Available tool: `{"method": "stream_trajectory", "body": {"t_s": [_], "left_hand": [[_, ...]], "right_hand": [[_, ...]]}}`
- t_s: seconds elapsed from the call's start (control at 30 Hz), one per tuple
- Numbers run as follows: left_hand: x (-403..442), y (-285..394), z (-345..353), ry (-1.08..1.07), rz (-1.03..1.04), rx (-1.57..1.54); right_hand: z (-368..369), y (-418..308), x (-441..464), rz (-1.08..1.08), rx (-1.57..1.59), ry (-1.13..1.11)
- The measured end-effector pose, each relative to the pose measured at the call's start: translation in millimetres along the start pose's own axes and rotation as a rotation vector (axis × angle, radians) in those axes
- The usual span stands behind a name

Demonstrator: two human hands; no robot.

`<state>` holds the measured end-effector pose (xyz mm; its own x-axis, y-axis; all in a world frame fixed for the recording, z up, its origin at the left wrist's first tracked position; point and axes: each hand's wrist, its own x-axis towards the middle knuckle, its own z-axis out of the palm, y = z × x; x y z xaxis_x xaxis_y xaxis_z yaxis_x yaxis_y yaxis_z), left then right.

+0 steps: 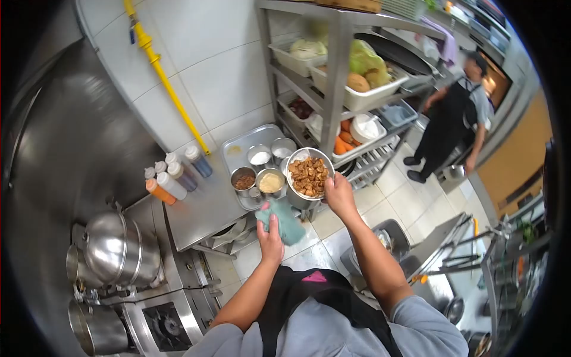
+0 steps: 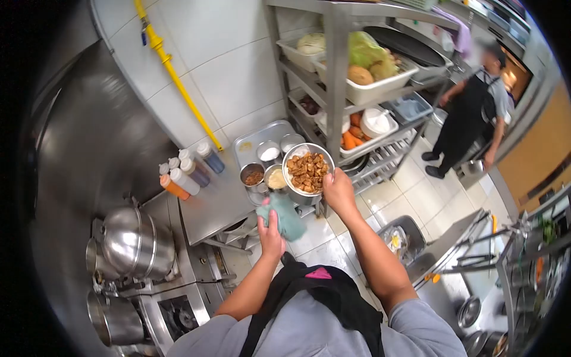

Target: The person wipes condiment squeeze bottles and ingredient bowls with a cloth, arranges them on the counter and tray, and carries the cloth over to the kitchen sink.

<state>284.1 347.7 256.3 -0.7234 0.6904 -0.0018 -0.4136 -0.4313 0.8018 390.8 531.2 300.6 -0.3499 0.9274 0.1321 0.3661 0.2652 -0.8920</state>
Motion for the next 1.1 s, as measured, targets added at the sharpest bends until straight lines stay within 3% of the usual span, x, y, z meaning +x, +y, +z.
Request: {"method": "stream_trajectory", "body": {"t_s": [0.03,0.1,0.13,0.23,0.3,0.33,0.37,0.43,0.47,0.5,0.57,0.6,0.63,0.7,0.73,0.77,0.83,0.97,1.03,1.1], "left_hand": [[5,-14,0,-0.021,-0.014,0.004],[15,-58,0,-0.141,0.323,0.531],[7,-61,9,-0.168,0.320,0.529],[-32,-66,39,-0.086,-0.243,0.577],[-59,-90,37,-0.395,-0.194,0.565],[-70,-104,37,-0.400,-0.386,0.222],[-71,-92,40,-0.440,-0.407,0.221],[-60,-50,40,-0.214,-0.807,-0.197],[-50,-44,30,-0.283,-0.856,-0.393],[-47,-37,34,-0.304,-0.888,-0.384],[-45,-27,43,-0.410,-0.747,-0.401],[-56,-32,53,-0.262,-0.660,-0.222],[-68,-44,48,-0.268,-0.684,-0.217],[-84,-84,30,-0.492,-0.805,0.236],[-97,-100,24,-0.609,-0.914,0.262],[-114,-107,17,-0.676,-0.977,0.173],[-134,-79,13,-0.578,-0.939,0.090],[-138,-63,11,-0.478,-0.600,-0.028],[-149,-74,33,-0.570,-0.525,0.021],[-165,-86,56,-0.545,-0.676,-0.061]], "right_hand": [[-5,2,-10,-0.032,-0.007,0.045],[-14,-16,-35,-0.010,-0.058,0.074],[-18,-22,-44,-0.077,-0.088,0.136],[-34,-29,-57,-0.081,-0.122,0.269],[-43,-28,-63,0.000,-0.103,0.289],[-44,-23,-64,0.014,-0.038,0.317],[-49,-22,-71,0.031,-0.049,0.358],[-59,-22,-85,0.060,-0.065,0.471],[-62,-18,-94,0.024,-0.122,0.528],[-63,-17,-104,0.044,-0.133,0.559],[-55,-16,-125,0.032,-0.181,0.601],[-51,-15,-133,-0.015,-0.285,0.681],[-52,-13,-141,0.006,-0.295,0.692],[-60,-12,-155,0.116,-0.284,0.704],[-64,-9,-162,0.203,-0.230,0.677],[-68,-4,-172,0.219,-0.241,0.695],[-83,12,-189,0.161,-0.222,0.774],[-105,37,-240,0.226,-0.318,0.839],[-102,51,-265,0.227,-0.291,0.808],[-113,40,-290,0.166,-0.317,0.821]]}}
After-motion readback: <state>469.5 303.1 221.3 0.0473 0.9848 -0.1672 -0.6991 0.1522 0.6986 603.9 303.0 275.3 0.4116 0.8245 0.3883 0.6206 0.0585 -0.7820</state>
